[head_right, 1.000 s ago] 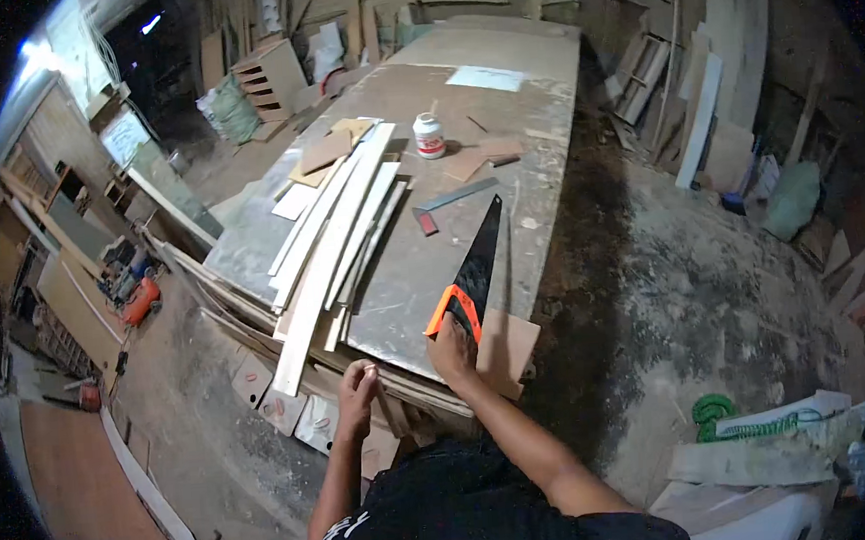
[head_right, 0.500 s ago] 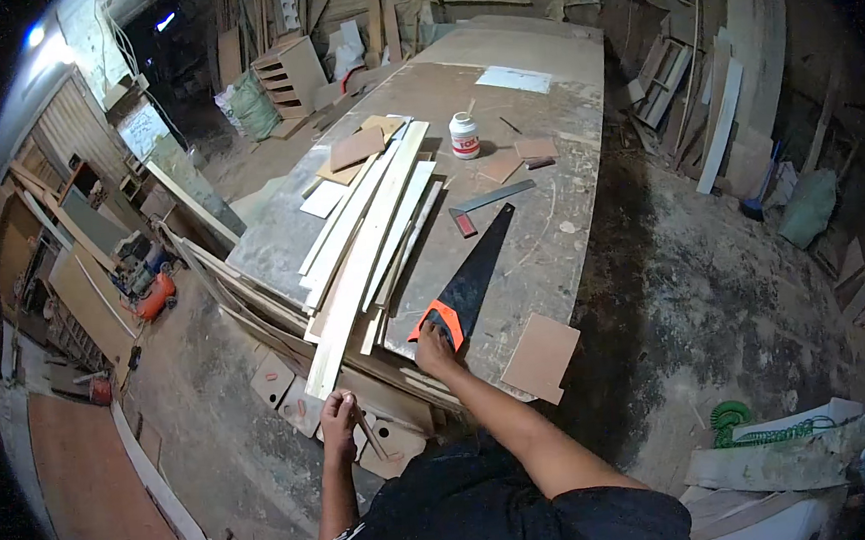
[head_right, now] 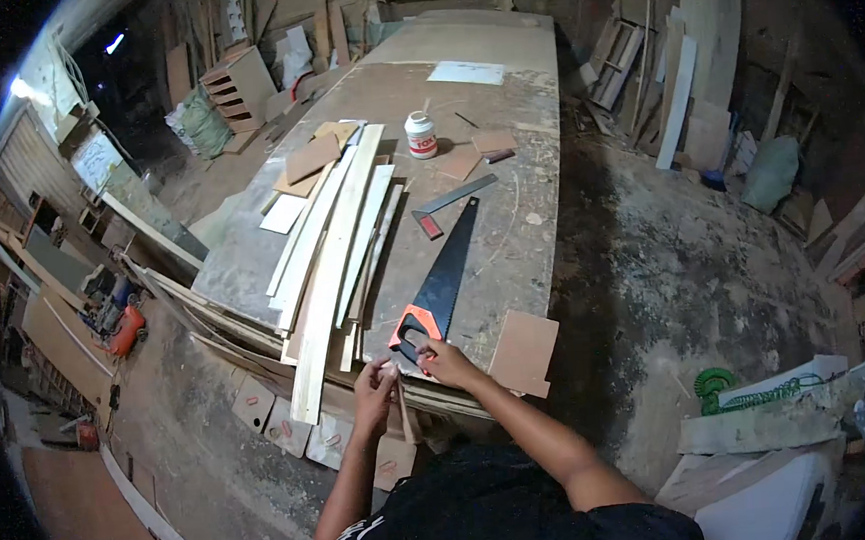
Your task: Saw a small piece of wood from a larger plank and sand the edges of the cut piece.
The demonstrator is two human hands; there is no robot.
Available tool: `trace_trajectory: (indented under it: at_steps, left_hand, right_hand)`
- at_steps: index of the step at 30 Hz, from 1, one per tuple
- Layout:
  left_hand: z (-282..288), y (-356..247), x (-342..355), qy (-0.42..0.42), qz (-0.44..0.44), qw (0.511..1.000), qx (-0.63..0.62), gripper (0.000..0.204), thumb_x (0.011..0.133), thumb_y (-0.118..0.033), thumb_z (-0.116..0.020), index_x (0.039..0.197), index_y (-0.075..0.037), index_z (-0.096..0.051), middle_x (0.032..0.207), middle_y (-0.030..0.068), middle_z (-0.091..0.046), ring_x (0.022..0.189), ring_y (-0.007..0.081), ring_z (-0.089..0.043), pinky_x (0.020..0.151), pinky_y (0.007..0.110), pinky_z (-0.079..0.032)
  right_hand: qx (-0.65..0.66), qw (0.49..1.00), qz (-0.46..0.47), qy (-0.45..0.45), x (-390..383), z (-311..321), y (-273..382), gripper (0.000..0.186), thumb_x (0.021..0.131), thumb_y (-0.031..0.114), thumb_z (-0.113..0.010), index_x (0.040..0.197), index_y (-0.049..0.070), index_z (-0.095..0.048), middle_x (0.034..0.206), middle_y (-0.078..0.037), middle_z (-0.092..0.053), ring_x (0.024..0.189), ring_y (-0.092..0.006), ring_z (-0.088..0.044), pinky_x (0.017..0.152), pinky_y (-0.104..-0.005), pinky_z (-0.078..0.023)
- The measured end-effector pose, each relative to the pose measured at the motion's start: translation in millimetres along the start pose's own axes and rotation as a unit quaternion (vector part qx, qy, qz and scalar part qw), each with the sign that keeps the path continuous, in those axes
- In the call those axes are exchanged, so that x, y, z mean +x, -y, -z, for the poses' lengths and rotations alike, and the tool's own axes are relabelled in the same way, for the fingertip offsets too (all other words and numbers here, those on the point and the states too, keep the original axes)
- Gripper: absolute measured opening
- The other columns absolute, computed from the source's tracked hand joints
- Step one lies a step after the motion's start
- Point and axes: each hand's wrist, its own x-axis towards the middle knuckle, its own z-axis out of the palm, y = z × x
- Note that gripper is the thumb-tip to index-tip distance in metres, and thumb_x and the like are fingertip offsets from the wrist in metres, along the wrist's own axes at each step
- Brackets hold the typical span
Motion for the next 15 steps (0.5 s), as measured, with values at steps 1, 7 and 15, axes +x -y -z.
trace_trajectory:
  at_steps: [1, 7, 15]
  left_hand:
    - [-12, 1, 8, 0.018, -0.017, 1.000, 0.005, 0.026, 0.093, -0.012, -0.063, 0.115, 0.000, -0.059, 0.091, 0.0009, -0.063, 0.082, 0.0070, -0.056, 0.074, 0.022, -0.046]
    - [-88, 3, 38, 0.119, 0.039, 0.991, -0.044, 0.021, 0.095, -0.013, -0.060, 0.113, -0.003, -0.058, 0.092, 0.0023, -0.065, 0.079, 0.0084, -0.059, 0.068, 0.023, -0.048]
    - [-197, -14, 27, 0.245, 0.131, 0.951, -0.135, 0.028, 0.101, -0.017, -0.050, 0.125, -0.003, -0.051, 0.113, 0.0114, -0.065, 0.090, 0.0190, -0.066, 0.080, 0.032, -0.055]
  right_hand:
    - [0.117, 0.987, -0.110, 0.023, -14, 12, 6, 0.034, 0.092, 0.016, -0.061, 0.122, 0.001, -0.054, 0.106, -0.009, -0.064, 0.080, -0.0131, -0.063, 0.066, -0.0265, -0.053]
    - [0.313, 0.914, -0.258, -0.002, -93, 68, 45, 0.028, 0.098, 0.025, -0.057, 0.117, 0.003, -0.057, 0.094, -0.004, -0.067, 0.085, -0.0123, -0.066, 0.068, -0.0268, -0.055]
    - [0.344, 0.907, -0.169, -0.171, -147, 125, 60, 0.020, 0.087, 0.012, -0.070, 0.102, 0.003, -0.060, 0.087, -0.002, -0.064, 0.078, -0.0083, -0.061, 0.069, -0.0240, -0.050]
